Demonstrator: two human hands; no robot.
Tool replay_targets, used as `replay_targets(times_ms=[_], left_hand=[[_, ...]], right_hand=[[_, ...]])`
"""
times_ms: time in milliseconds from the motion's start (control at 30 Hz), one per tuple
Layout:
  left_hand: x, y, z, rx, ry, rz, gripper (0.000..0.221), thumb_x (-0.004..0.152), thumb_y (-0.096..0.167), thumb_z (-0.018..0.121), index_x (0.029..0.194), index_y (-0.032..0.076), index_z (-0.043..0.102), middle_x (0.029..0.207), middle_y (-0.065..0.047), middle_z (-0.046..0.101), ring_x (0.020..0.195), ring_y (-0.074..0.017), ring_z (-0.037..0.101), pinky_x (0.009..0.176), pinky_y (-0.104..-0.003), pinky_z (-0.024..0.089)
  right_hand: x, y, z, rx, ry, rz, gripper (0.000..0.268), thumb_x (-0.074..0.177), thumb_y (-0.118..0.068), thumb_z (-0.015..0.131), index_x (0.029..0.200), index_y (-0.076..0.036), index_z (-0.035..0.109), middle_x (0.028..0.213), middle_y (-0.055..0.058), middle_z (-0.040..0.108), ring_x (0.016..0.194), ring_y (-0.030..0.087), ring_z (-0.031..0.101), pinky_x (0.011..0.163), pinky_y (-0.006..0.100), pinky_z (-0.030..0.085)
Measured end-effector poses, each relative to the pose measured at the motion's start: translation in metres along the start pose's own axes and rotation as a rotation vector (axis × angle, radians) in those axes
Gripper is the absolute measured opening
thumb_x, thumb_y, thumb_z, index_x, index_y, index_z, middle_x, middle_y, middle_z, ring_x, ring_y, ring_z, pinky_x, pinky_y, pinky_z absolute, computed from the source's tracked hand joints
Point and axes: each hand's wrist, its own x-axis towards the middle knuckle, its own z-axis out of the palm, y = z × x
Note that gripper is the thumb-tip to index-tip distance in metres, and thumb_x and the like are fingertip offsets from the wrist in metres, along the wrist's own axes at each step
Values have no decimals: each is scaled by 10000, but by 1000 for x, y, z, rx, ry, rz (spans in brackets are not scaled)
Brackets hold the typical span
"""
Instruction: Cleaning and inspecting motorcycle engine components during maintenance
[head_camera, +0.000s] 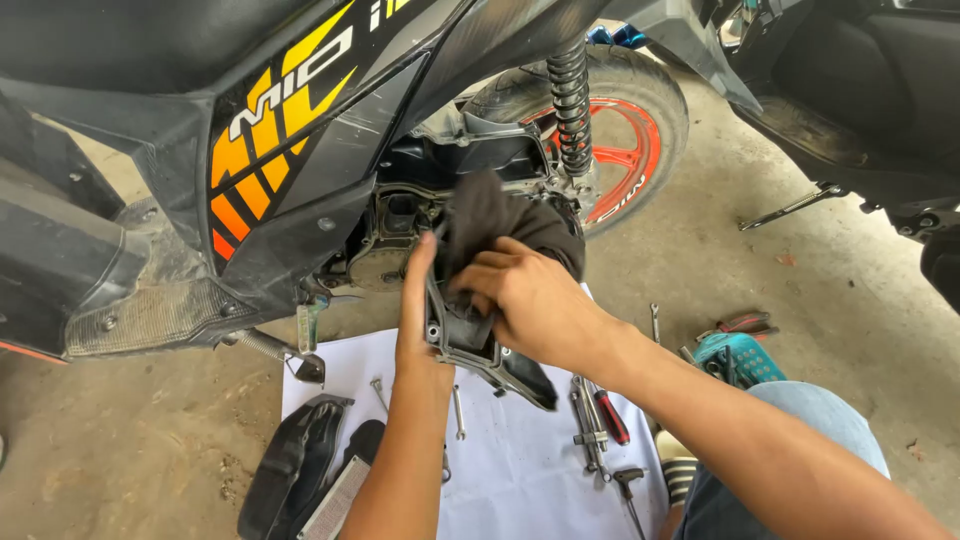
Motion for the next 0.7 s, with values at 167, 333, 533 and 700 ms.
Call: replay_targets(times_ms=[167,333,533,700], left_hand=[[18,-6,-1,132,-124,23,409,910,374,654,1117,22,688,1050,-69,688,886,-141,621,751,-237,486],[21,-13,-5,280,-37,-64,378,895,437,706,991,77,643,941,-82,666,816,-166,627,733,-257,518],[30,-14,-12,353,-13,-156,414,863,531,752,836,157,576,776,-93,630,660,-202,642,574,-277,515],[-11,1,27,250,-22,-276,717,730,548,754,1218,25,694,1135,-278,708,979,-396,703,864,-541,565]], right_hand=[[0,18,11,17,-24,-39,406,699,76,613,1076,-73,634,1054,132,632,913,465,636,728,524,556],[-3,38,26,0,-52,119,381,710,-19,684,1070,-76,575,892,130,606,765,484,670,634,543,556],[-14,41,38,108,93,228,305,750,-207,784,987,-156,599,779,78,682,757,395,707,610,468,563],[-3,48,11,358,602,194,149,900,-304,751,906,-157,723,775,53,720,761,244,742,722,332,574]])
